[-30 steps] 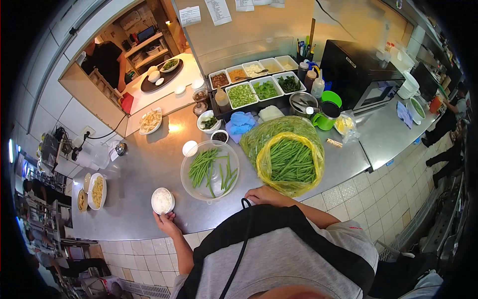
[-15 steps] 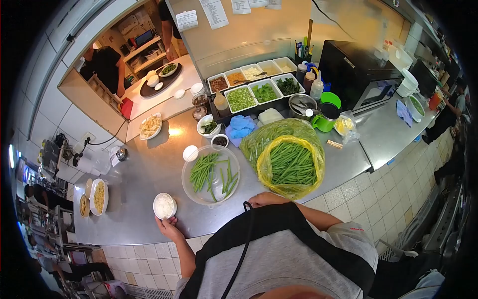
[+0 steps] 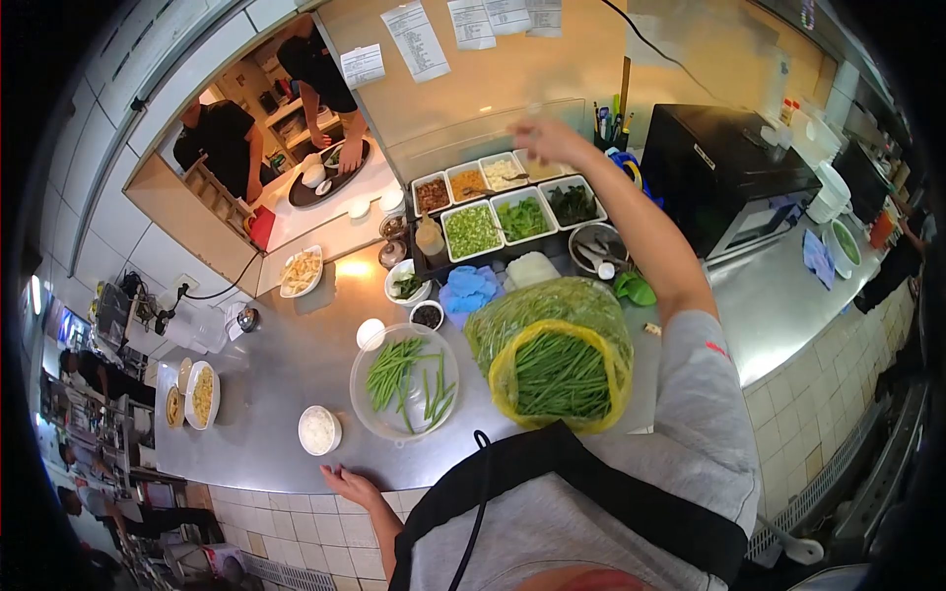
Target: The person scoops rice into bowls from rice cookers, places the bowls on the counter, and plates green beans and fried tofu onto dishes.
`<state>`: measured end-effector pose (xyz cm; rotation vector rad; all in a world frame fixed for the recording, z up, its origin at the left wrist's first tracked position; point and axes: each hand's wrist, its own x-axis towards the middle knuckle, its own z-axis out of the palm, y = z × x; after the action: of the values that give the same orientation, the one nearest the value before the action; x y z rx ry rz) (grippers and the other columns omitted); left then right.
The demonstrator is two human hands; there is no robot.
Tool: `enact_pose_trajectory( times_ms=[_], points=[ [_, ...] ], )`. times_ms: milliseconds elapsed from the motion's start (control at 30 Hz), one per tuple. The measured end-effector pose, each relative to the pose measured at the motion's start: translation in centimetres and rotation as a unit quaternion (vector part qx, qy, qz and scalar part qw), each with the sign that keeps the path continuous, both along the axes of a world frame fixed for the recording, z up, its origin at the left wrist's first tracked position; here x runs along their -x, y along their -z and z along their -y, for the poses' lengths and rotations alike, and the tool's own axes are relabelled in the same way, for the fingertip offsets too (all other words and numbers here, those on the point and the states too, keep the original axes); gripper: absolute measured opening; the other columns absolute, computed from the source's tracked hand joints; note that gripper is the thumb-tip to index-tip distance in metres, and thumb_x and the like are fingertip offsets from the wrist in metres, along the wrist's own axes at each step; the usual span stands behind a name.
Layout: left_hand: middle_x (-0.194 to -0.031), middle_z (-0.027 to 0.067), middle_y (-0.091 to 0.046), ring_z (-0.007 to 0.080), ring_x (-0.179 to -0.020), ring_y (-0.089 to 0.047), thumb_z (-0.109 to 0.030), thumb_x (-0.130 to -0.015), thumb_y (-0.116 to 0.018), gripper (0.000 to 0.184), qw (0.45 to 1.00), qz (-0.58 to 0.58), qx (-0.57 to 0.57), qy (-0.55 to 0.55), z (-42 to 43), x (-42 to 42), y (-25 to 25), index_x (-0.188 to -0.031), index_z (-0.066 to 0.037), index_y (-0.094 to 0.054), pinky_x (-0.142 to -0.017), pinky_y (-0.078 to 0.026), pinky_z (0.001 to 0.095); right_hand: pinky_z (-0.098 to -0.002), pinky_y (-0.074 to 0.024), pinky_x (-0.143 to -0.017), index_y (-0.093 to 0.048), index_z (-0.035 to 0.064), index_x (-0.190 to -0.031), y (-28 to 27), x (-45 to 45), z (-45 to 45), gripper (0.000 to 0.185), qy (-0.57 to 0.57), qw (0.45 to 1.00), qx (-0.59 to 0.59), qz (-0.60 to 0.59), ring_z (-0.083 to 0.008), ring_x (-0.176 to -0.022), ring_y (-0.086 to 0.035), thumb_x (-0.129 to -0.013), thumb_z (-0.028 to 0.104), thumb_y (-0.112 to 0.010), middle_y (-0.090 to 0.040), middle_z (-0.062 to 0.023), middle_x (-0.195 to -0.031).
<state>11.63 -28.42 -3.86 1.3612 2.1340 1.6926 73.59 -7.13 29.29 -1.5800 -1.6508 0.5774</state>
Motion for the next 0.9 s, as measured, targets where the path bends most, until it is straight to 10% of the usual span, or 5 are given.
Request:
enact_pose_trajectory(
  times_ms=[367,900],
  points=[
    [-0.130,0.0301,-0.038,0.0434,-0.119,-0.038,-0.001,-0.084,-0.038,0.047,0.952,-0.245,0.154,-0.095,1.8,-5.9,-2.7,-0.130,0.008,-0.036,-0.101,-0.030,0.0460,-0.0324,-0.0519,-0.061,-0.018,0.0136,-0.144,-4.5,-8.5,-17.6,0.082,0.206,0.906,-0.198,-0.312,-0.0208,-0.090,-0.057,-0.077,0.015,-0.065,-0.037,-0.0127,-0.132],
    [-0.130,0.0292,-0.037,0.0428,-0.118,-0.038,-0.003,-0.082,-0.038,0.050,0.953,-0.239,0.163,-0.092,1.8,-5.9,-3.0,-0.130,0.008,-0.035,-0.102,-0.031,0.0447,-0.0321,-0.0528,-0.057,-0.035,0.0095,-0.132,-5.0,-6.1,-21.0,0.061,0.163,0.858,-0.255,-0.415,-0.0187,-0.081,-0.061,-0.076,0.009,-0.061,-0.045,-0.0110,-0.118]
  ],
)
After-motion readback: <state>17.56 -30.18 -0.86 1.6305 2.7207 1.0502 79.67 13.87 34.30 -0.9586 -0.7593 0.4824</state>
